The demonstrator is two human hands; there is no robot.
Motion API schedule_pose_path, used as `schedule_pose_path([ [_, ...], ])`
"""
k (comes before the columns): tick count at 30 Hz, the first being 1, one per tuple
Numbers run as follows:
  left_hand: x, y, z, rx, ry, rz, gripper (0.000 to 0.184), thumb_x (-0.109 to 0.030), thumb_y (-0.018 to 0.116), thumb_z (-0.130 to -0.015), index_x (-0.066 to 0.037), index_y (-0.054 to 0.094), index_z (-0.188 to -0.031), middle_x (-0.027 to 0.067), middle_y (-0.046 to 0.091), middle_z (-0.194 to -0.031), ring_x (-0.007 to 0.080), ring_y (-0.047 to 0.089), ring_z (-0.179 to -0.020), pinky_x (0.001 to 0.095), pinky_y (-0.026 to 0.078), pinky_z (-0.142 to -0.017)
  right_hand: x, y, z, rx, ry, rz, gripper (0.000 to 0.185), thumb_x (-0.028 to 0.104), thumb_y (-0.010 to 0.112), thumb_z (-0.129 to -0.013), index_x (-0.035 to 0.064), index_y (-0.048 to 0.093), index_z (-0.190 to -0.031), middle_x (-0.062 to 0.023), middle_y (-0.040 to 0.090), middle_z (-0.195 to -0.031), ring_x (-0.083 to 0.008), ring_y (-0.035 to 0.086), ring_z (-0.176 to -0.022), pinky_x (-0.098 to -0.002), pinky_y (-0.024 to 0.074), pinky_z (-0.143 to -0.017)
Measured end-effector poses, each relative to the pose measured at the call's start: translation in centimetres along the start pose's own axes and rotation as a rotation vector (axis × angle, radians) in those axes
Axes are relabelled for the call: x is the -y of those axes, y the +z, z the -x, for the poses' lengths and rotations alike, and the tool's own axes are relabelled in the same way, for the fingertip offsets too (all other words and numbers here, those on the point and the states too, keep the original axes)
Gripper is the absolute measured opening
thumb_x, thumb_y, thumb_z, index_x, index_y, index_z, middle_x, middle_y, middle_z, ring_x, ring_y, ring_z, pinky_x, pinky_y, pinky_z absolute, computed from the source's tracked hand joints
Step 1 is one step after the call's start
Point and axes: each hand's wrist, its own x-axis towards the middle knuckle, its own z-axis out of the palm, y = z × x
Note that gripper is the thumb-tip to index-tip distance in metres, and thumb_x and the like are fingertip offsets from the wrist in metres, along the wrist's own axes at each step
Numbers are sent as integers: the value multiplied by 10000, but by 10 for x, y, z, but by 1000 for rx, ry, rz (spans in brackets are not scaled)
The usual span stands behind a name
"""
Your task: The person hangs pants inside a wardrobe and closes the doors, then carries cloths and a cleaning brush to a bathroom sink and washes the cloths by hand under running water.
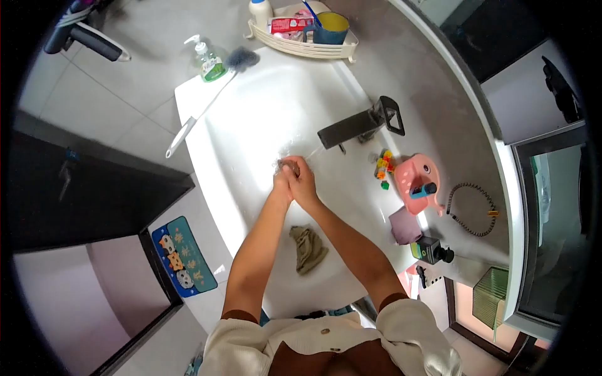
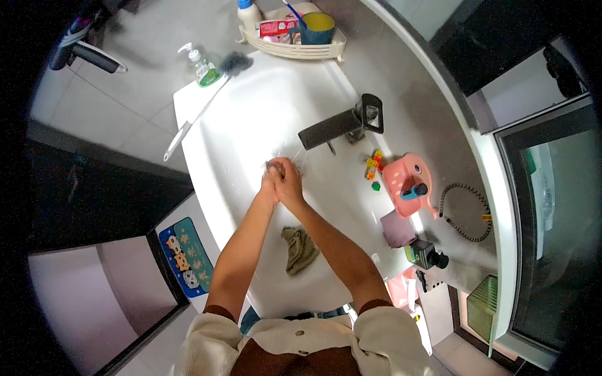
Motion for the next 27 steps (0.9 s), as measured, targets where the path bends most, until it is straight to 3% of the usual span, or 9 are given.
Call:
schedule_pose_path([
  [4,-13,9,23,-197,-40,-337,236,-184,407,-914,-71,563,-1050,35,584,-917,144,538,-782,269,451,-701,5,-14,-15,-55,307,-203,261,217,586,-864,5,556,-1014,-92,611,-895,-186,572,-815,-302,463,-737],
  [6,-36,17,48,-315,-1,-688,288,-188,424,-948,-80,539,-1188,20,591,-989,136,562,-814,294,465,-674,-32,-25,-23,-111,261,-270,227,162,619,-830,25,559,-1000,-83,599,-879,-193,567,-792,-305,457,-724],
  [7,-35,-4,38,-286,271,-691,292,-143,471,-938,-88,538,-1216,15,601,-975,113,549,-773,276,441,-630,-34,-32,-27,-115,206,-277,227,138,642,-807,38,562,-995,-86,598,-877,-208,572,-785,-316,455,-727],
  [9,-44,-25,44,-329,338,-678,296,-85,482,-928,-81,536,-1220,21,603,-977,99,536,-749,256,445,-636,-16,-55,-16,-3,49,311,263,86,683,-746,65,566,-981,-89,596,-861,-239,570,-766,-350,453,-721],
  [10,-48,-27,48,-284,357,-562,335,-76,457,-934,-88,492,-1267,42,609,-1026,107,567,-791,243,469,-659,-16,-60,-10,44,-217,521,309,109,712,-713,82,571,-986,-88,593,-851,-263,554,-787,-373,444,-738],
  [13,-56,-23,64,-58,348,-278,389,-58,421,-937,-102,420,-1323,71,601,-1092,134,591,-891,260,496,-732,-7,-65,8,415,-25,374,286,158,702,-727,77,588,-976,-74,596,-857,-240,558,-846,-369,441,-744],
  [17,-51,-4,82,85,216,-207,511,61,366,-870,-115,377,-1349,120,571,-1144,167,567,-1005,249,478,-794,-21,-37,5,228,-42,156,267,182,653,-825,19,606,-1031,-57,641,-875,-136,598,-781,-283,477,-708],
  [20,-51,-1,83,105,244,-322,599,115,424,-810,-103,352,-1363,131,563,-1143,164,567,-957,260,470,-803,-4,-36,-1,459,267,-20,273,203,629,-855,-16,615,-1018,-25,627,-796,-85,553,-699,-243,453,-663],
  [27,-67,6,88,30,312,-576,577,41,565,-815,-115,399,-1346,41,580,-954,100,539,-782,214,458,-686,16,-35,-5,247,230,-21,261,233,614,-853,-23,628,-901,-61,619,-738,-137,548,-651,-282,450,-614],
])
